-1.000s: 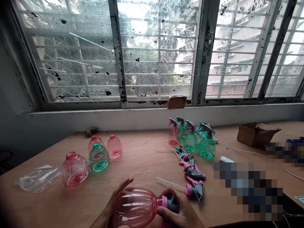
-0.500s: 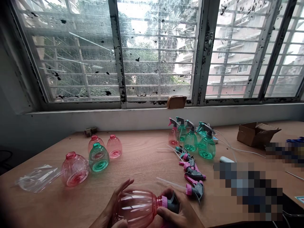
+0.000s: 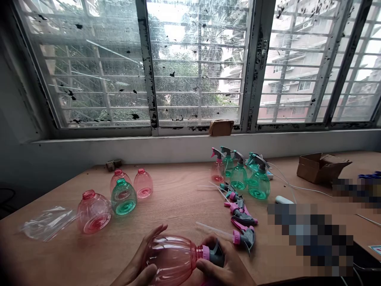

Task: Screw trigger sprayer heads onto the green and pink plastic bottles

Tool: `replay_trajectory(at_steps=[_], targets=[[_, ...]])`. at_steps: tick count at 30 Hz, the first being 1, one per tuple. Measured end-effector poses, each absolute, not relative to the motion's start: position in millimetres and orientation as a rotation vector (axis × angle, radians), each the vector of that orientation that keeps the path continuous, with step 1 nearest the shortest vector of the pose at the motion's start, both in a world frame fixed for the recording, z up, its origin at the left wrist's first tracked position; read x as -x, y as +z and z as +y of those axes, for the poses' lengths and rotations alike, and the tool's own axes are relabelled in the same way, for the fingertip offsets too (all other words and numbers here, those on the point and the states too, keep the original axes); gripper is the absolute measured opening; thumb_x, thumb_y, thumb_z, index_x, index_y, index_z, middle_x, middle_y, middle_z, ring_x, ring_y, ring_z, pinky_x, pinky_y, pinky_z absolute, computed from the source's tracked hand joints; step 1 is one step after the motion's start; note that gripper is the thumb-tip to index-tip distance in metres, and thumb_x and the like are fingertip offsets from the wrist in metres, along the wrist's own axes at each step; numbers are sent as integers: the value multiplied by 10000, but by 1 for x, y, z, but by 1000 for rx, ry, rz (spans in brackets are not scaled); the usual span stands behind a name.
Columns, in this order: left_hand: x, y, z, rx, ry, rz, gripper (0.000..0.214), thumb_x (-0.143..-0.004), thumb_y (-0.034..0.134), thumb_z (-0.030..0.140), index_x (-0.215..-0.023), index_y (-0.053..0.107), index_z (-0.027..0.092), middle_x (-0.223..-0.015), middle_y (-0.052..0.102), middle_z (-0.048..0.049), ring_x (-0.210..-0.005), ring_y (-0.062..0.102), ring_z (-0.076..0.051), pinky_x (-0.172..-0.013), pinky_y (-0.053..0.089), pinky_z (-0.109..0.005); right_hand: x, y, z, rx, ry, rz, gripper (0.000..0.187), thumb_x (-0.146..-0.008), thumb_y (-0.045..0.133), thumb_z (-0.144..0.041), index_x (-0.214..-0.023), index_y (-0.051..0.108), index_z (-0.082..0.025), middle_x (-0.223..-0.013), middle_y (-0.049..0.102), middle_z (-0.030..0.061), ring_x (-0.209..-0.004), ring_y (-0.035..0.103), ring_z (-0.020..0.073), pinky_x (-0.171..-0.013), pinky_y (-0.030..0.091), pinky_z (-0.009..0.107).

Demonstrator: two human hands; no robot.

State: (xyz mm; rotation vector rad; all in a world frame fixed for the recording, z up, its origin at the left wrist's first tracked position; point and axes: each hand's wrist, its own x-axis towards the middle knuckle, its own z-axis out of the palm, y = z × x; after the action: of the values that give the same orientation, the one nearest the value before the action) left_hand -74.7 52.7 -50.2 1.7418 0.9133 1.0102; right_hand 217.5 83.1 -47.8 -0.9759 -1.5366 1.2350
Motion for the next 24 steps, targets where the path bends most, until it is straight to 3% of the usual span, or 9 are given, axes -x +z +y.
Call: replay_trajectory(at_steps=[4, 9, 12, 16, 21, 24], targets=[[71, -57, 55, -1755, 1083, 887, 1015, -793, 771, 639, -1590, 180, 422, -1692, 268, -95, -1426, 453, -391, -1183, 356, -531, -218, -49, 84, 987, 1189, -1572, 347, -726, 877, -492, -885, 753, -209, -773, 716, 14, -702, 643, 254, -631, 538, 289], [67, -52, 52, -1549, 1064, 980, 833, -859, 599, 733, -1567, 286, 425, -1661, 340, -41, -1439, 472, -349, -1165, 417, -430, -219, -51, 84, 997, 1175, -1607, 357, -737, 857, -517, -889, 754, -210, -774, 712, 17, -705, 640, 257, -637, 530, 298], [69, -49, 50, -1643, 1040, 897, 964, -806, 670, 736, -1589, 217, 404, -1699, 252, -71, -1465, 409, -401, -1171, 387, -511, -219, -50, 84, 992, 1160, -1617, 384, -735, 849, -549, -877, 756, -204, -795, 730, 34, -748, 660, 281, -678, 540, 319], [72, -54, 52, -1732, 1058, 863, 869, -897, 616, 668, -1593, 158, 424, -1712, 201, -82, -1474, 379, -394, -1181, 343, -557, -219, -51, 84, 999, 1155, -1619, 383, -732, 854, -542, -868, 761, -197, -799, 723, 31, -764, 660, 282, -706, 533, 323], [68, -52, 59, -1503, 1039, 986, 872, -892, 611, 683, -1602, 222, 358, -1596, 424, -143, -1395, 504, -364, -1164, 407, -506, -219, -57, 86, 993, 1159, -1602, 396, -741, 852, -538, -912, 748, -196, -799, 719, 34, -724, 651, 272, -653, 530, 322], [67, -46, 56, -1394, 1011, 962, 890, -834, 620, 751, -1577, 282, 396, -1511, 512, -114, -1391, 513, -384, -1130, 450, -513, -220, -58, 87, 989, 1152, -1621, 394, -751, 844, -543, -912, 745, -197, -803, 721, 36, -736, 655, 275, -665, 534, 329]])
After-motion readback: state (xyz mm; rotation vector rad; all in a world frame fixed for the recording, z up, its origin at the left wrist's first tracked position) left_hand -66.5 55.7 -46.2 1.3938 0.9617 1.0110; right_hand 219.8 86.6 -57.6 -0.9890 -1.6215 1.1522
